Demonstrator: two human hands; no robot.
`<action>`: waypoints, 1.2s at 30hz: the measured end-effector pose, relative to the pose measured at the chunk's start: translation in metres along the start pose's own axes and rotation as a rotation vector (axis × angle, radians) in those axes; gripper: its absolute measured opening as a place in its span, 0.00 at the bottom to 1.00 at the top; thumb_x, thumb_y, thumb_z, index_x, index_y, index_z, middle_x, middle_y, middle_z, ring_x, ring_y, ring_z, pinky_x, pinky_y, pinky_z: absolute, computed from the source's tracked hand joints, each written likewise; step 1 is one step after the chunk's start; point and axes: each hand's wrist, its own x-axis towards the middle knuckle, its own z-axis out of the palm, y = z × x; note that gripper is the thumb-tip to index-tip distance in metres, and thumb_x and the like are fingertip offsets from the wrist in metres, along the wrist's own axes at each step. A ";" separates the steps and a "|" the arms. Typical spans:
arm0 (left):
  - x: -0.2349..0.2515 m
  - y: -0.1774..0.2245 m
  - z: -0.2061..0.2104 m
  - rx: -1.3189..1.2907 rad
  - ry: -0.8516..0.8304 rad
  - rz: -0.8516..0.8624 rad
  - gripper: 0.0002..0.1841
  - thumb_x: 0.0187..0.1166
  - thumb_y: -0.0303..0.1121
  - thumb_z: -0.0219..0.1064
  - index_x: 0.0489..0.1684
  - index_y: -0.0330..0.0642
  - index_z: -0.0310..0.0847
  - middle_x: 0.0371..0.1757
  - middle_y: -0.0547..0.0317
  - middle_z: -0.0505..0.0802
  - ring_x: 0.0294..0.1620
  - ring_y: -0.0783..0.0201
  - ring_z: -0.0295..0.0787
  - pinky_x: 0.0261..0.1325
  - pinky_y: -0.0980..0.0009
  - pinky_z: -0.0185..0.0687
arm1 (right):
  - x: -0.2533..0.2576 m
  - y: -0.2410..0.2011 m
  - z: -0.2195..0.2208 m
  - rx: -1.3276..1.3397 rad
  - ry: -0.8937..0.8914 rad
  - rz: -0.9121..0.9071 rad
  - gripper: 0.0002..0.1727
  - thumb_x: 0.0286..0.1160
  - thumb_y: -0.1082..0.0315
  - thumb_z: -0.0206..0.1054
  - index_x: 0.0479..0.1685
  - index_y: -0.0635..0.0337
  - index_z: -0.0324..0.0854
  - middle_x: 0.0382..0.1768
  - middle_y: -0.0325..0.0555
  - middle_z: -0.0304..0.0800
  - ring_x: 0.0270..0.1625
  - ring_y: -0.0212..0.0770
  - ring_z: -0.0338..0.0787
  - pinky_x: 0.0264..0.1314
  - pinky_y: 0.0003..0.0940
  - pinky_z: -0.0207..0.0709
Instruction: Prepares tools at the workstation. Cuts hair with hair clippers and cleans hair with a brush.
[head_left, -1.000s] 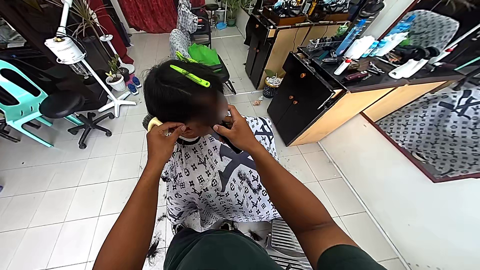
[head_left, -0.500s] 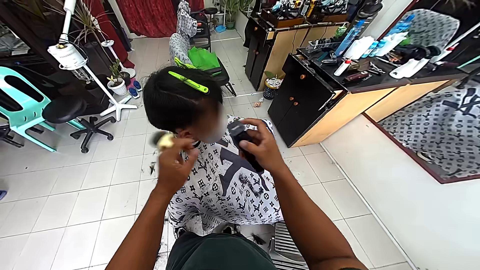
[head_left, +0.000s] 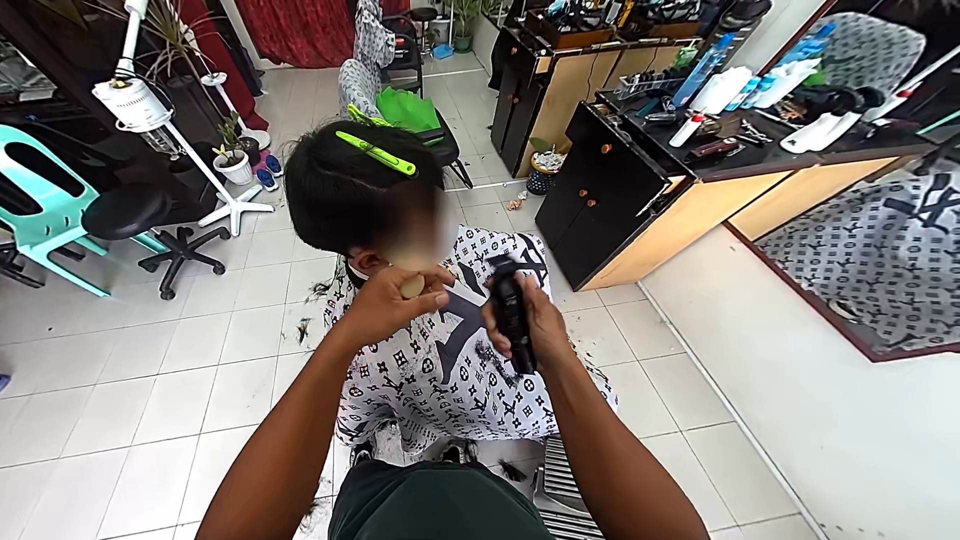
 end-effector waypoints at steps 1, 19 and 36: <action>-0.009 0.001 -0.004 0.132 0.072 0.083 0.08 0.77 0.30 0.71 0.49 0.40 0.90 0.37 0.67 0.94 0.30 0.81 0.86 0.32 0.84 0.82 | 0.000 0.001 0.003 -0.048 -0.005 0.059 0.31 0.90 0.44 0.33 0.63 0.61 0.71 0.25 0.39 0.87 0.15 0.29 0.80 0.15 0.22 0.75; -0.026 -0.047 -0.059 0.447 0.555 0.074 0.09 0.78 0.33 0.74 0.49 0.39 0.93 0.41 0.56 0.94 0.40 0.71 0.88 0.53 0.70 0.81 | 0.059 0.085 0.066 -0.434 0.382 0.281 0.16 0.83 0.64 0.68 0.57 0.70 0.78 0.32 0.49 0.85 0.25 0.36 0.86 0.31 0.32 0.85; -0.024 -0.049 -0.069 0.403 0.497 0.024 0.08 0.78 0.35 0.75 0.46 0.43 0.94 0.39 0.59 0.95 0.42 0.70 0.87 0.53 0.66 0.77 | 0.069 0.075 0.088 -0.539 0.445 0.160 0.18 0.81 0.62 0.71 0.57 0.68 0.78 0.30 0.49 0.86 0.25 0.38 0.87 0.32 0.34 0.86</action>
